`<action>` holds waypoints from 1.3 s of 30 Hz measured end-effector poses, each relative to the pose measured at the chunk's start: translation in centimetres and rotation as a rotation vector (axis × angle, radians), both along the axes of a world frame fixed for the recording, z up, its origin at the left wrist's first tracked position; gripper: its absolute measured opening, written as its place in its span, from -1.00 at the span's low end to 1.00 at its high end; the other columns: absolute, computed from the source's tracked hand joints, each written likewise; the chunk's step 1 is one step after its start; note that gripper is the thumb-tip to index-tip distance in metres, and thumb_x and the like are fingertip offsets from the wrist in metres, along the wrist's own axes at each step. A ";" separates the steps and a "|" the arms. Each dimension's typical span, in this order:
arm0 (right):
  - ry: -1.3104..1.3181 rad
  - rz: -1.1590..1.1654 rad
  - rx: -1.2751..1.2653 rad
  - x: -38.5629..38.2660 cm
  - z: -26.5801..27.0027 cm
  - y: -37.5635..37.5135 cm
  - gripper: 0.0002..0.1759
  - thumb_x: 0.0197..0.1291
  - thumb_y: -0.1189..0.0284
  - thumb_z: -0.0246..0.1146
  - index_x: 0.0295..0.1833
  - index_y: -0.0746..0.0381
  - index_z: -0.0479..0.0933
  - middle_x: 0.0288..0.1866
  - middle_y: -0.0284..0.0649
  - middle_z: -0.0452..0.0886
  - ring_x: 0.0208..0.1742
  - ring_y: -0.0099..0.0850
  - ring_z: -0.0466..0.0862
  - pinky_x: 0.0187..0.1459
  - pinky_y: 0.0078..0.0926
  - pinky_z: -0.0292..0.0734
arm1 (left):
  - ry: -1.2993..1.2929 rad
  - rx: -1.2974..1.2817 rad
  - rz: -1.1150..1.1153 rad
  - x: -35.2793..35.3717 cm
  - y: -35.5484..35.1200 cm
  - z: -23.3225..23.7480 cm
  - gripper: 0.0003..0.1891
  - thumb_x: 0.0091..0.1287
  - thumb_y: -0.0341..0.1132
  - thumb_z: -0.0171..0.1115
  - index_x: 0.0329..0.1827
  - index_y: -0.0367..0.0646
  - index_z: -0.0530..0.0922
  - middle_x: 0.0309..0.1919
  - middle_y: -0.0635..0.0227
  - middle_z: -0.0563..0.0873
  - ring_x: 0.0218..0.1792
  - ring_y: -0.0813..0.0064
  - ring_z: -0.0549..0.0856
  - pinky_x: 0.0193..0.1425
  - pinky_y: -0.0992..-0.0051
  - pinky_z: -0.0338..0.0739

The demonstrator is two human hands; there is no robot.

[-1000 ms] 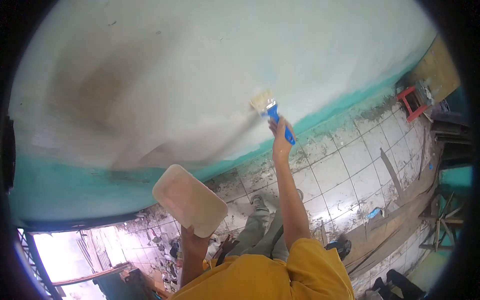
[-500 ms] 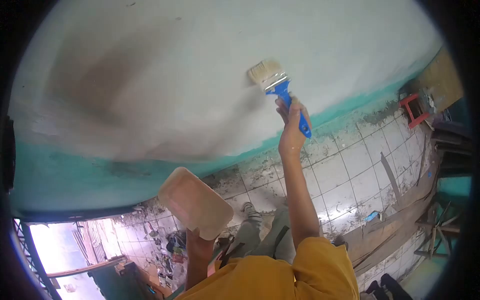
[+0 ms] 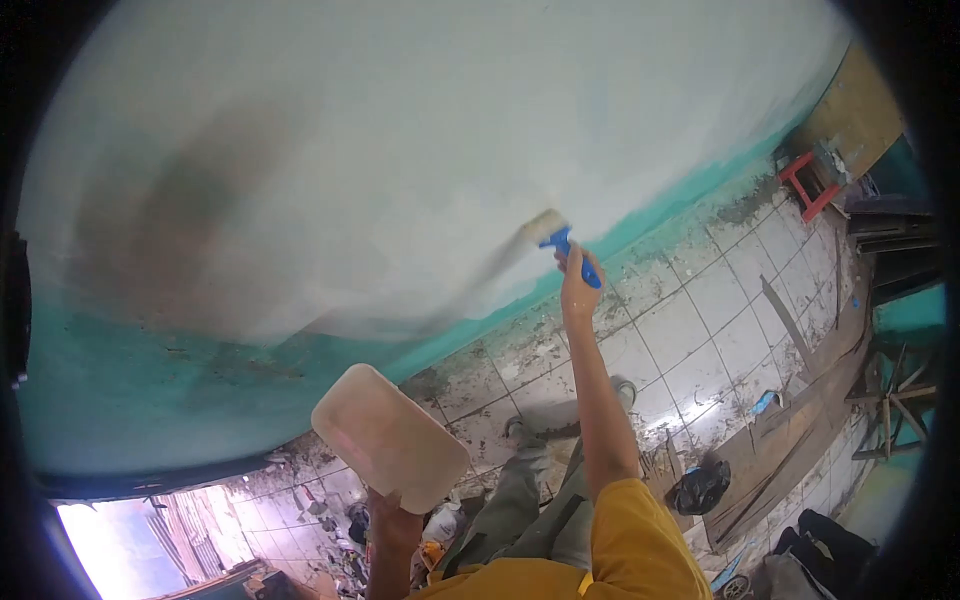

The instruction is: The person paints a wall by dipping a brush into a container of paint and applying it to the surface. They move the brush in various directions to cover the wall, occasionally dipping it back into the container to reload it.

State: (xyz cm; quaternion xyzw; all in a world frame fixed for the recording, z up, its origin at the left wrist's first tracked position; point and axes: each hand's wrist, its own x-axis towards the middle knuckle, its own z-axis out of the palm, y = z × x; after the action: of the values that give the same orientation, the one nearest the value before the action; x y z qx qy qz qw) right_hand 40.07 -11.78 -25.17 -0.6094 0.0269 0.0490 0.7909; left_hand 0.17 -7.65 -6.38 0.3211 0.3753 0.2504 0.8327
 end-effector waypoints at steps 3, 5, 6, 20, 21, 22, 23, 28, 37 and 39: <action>-0.188 -0.021 0.084 -0.7 11.6 1.0 -0.58 0.50 0.24 0.15 0.16 0.41 0.56 0.01 -0.04 0.71 0.04 -0.30 0.73 0.14 -0.32 0.62 | 0.024 -0.020 -0.018 -0.8 0.7 -0.1 -0.11 0.15 -0.34 0.42 0.54 -0.09 0.12 0.35 0.21 0.42 0.40 0.18 0.45 0.44 0.09 0.44; -0.216 -0.027 0.191 -1.3 16.4 1.1 -0.56 0.50 0.23 0.14 0.17 0.42 0.54 0.02 -0.02 0.70 0.06 -0.29 0.73 0.16 -0.31 0.61 | 0.048 -0.028 -0.020 -1.1 1.0 -0.2 -0.12 0.16 -0.34 0.41 0.54 -0.08 0.12 0.35 0.21 0.42 0.40 0.18 0.45 0.43 0.09 0.45; -0.238 -0.031 0.302 -1.4 17.4 1.2 -0.55 0.51 0.23 0.13 0.19 0.44 0.52 0.04 -0.01 0.69 0.07 -0.27 0.73 0.17 -0.30 0.61 | 0.008 -0.030 -0.035 -1.4 1.1 -0.3 -0.13 0.17 -0.35 0.40 0.54 -0.08 0.12 0.35 0.20 0.42 0.40 0.18 0.45 0.43 0.09 0.45; 0.079 -0.122 0.137 -4.0 1.1 5.0 -0.62 0.42 0.24 0.24 -0.03 0.41 0.58 -0.13 -0.10 0.71 -0.17 -0.44 0.72 -0.12 -0.49 0.60 | -0.008 -0.010 -0.071 -2.5 1.9 -0.1 -0.15 0.20 -0.38 0.35 0.55 -0.08 0.11 0.38 0.17 0.39 0.42 0.16 0.44 0.44 0.04 0.46; 0.038 -0.125 0.131 -3.8 4.3 5.1 -0.63 0.43 0.25 0.23 -0.05 0.41 0.60 -0.13 -0.10 0.71 -0.15 -0.42 0.73 -0.10 -0.48 0.61 | -0.039 -0.013 -0.082 -2.5 1.9 0.0 -0.16 0.20 -0.39 0.34 0.55 -0.08 0.11 0.39 0.17 0.39 0.42 0.16 0.44 0.44 0.04 0.46; -0.005 -0.127 0.125 -3.6 8.1 5.0 -0.64 0.44 0.25 0.22 -0.06 0.40 0.61 -0.13 -0.09 0.71 -0.13 -0.41 0.74 -0.09 -0.46 0.62 | -0.073 -0.016 -0.094 -2.5 2.0 0.1 -0.16 0.20 -0.39 0.34 0.55 -0.09 0.11 0.39 0.16 0.39 0.42 0.15 0.45 0.44 0.04 0.46; -0.060 -0.126 0.174 -3.8 11.6 4.7 -0.64 0.45 0.25 0.20 -0.02 0.40 0.60 -0.11 -0.08 0.71 -0.09 -0.38 0.74 -0.04 -0.44 0.63 | -0.074 -0.017 -0.093 -2.5 2.0 0.1 -0.16 0.20 -0.39 0.34 0.55 -0.09 0.11 0.39 0.16 0.39 0.42 0.15 0.45 0.44 0.04 0.46; -0.197 -0.057 0.387 -4.2 18.6 3.6 -0.59 0.50 0.25 0.13 0.18 0.40 0.50 0.00 -0.02 0.71 0.02 -0.30 0.74 0.13 -0.40 0.61 | -0.100 -0.049 -0.099 -2.4 1.9 0.1 -0.15 0.20 -0.40 0.35 0.55 -0.08 0.12 0.39 0.17 0.40 0.40 0.15 0.46 0.44 0.03 0.46; 0.102 -0.052 0.206 -6.8 0.0 4.9 -0.59 0.47 0.24 0.18 0.12 0.41 0.55 -0.04 -0.06 0.71 -0.01 -0.32 0.74 0.09 -0.36 0.64 | -0.089 0.004 -0.088 -2.2 2.3 0.8 -0.16 0.21 -0.37 0.35 0.55 -0.10 0.12 0.38 0.19 0.41 0.40 0.16 0.47 0.43 0.07 0.47; 0.161 -0.046 0.099 -6.7 -0.4 4.9 -0.60 0.46 0.23 0.20 0.11 0.39 0.56 -0.05 -0.08 0.72 -0.02 -0.31 0.75 0.07 -0.38 0.64 | -0.069 0.005 -0.076 -2.1 2.2 1.2 -0.17 0.22 -0.37 0.34 0.55 -0.10 0.13 0.38 0.19 0.41 0.39 0.17 0.47 0.43 0.09 0.47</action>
State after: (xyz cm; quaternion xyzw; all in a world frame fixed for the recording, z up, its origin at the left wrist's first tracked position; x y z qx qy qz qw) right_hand 33.41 -6.93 -25.57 -0.5630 0.1018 0.0809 0.8162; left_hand -1.92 -5.49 -5.23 0.3285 0.3334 0.2305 0.8531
